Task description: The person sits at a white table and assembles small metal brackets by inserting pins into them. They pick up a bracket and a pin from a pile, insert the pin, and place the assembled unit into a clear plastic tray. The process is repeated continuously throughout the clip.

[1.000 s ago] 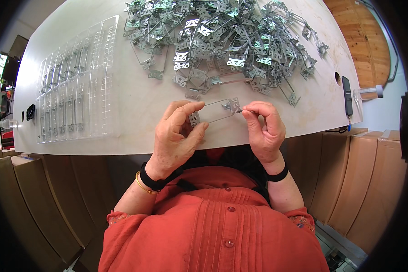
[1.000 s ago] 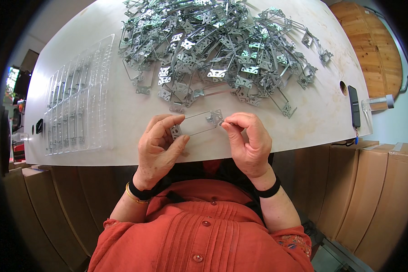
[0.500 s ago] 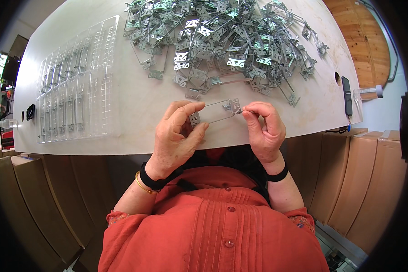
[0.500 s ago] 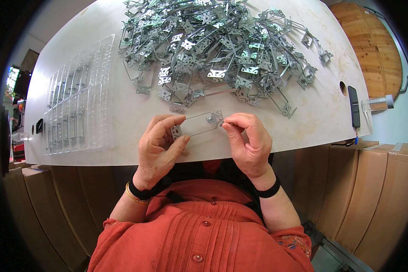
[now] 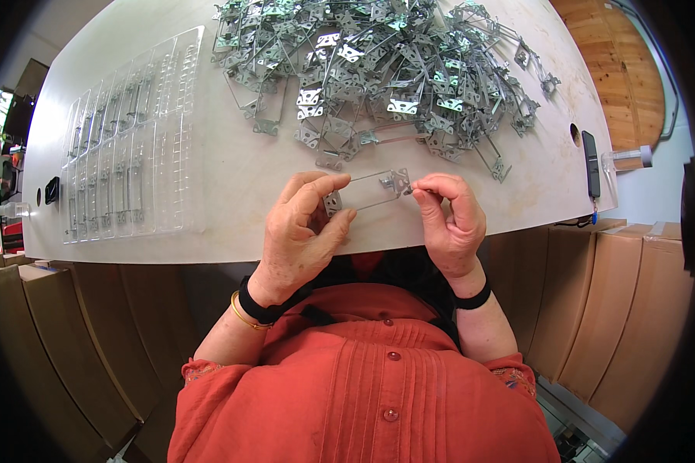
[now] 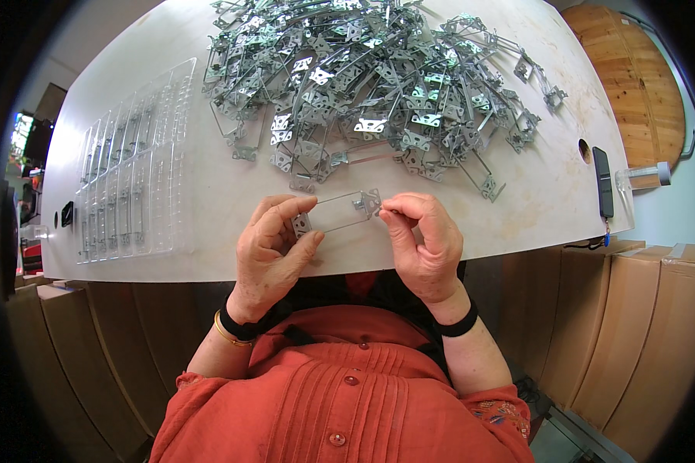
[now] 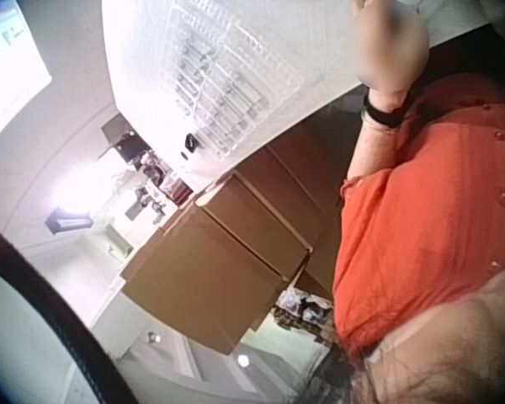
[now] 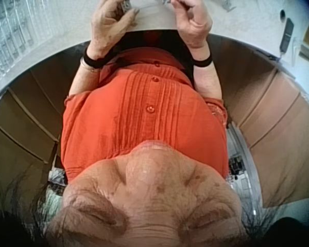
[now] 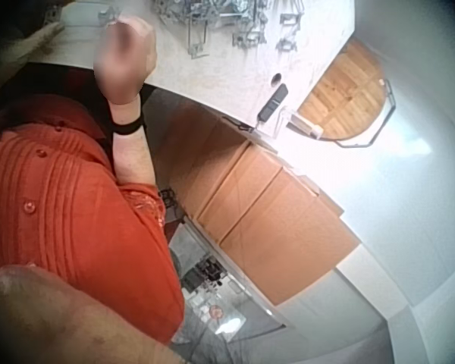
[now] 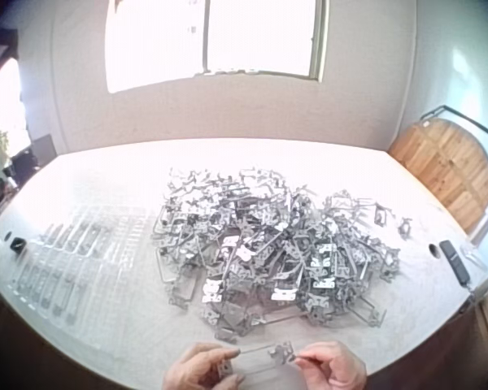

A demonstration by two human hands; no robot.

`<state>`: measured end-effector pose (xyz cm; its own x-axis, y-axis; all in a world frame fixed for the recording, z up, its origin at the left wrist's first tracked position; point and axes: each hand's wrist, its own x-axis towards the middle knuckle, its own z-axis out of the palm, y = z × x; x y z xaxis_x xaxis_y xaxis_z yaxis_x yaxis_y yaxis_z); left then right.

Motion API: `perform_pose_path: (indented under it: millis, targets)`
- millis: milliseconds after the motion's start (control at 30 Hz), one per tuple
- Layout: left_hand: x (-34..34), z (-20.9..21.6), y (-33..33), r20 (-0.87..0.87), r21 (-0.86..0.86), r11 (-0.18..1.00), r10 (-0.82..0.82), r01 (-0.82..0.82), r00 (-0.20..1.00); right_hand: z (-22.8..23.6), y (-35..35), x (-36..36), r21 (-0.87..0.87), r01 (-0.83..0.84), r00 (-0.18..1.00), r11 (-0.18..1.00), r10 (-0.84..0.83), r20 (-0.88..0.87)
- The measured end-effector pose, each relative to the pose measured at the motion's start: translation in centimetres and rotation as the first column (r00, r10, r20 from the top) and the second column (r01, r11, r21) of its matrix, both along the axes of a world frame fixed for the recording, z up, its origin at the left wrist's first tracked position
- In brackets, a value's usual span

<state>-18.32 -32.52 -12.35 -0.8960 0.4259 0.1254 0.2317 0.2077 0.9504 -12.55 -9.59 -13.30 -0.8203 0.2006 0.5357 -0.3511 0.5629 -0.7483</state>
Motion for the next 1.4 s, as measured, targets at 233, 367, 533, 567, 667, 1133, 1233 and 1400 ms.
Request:
perform_pose_path:
  millis: [233,367,533,567,667,1133,1233,1400]
  targets:
    - [0.04,-0.51,0.10,0.030,0.044,0.999,-0.004,0.003,1.000,-0.06,0.02,-0.01,-0.015,-0.010,1.000,1.000,0.010,0.012]
    - [-0.01,-0.52,0.08,0.025,0.043,0.999,-0.011,0.010,1.000,-0.27,0.14,0.00,-0.032,-0.020,1.000,0.999,0.020,0.015]
    - [-0.06,-0.37,0.04,0.024,0.034,0.999,-0.016,0.015,1.000,0.01,0.06,-0.05,-0.024,-0.020,1.000,1.000,0.020,0.019]
    - [-0.02,-0.53,0.09,0.039,0.047,0.999,-0.013,0.011,0.999,-0.01,0.05,-0.06,-0.025,-0.019,1.000,1.000,0.019,0.018]
    - [-0.05,-0.55,0.05,0.031,0.044,0.999,-0.018,0.017,0.999,-0.08,0.12,-0.02,-0.035,-0.024,0.999,0.999,0.025,0.024]
    - [-0.07,-0.14,0.07,-0.011,0.011,1.000,0.001,-0.001,1.000,-0.15,0.19,0.06,-0.037,-0.025,0.999,0.999,0.026,0.032]
    - [-0.09,-0.32,-0.01,0.005,0.012,1.000,-0.010,0.010,1.000,-0.09,0.00,0.04,-0.057,-0.009,0.999,0.998,0.012,0.037]
    - [-0.02,-0.66,0.07,0.057,0.052,0.998,-0.025,0.022,0.998,-0.30,0.07,0.06,-0.050,-0.005,1.000,0.999,0.006,0.017]
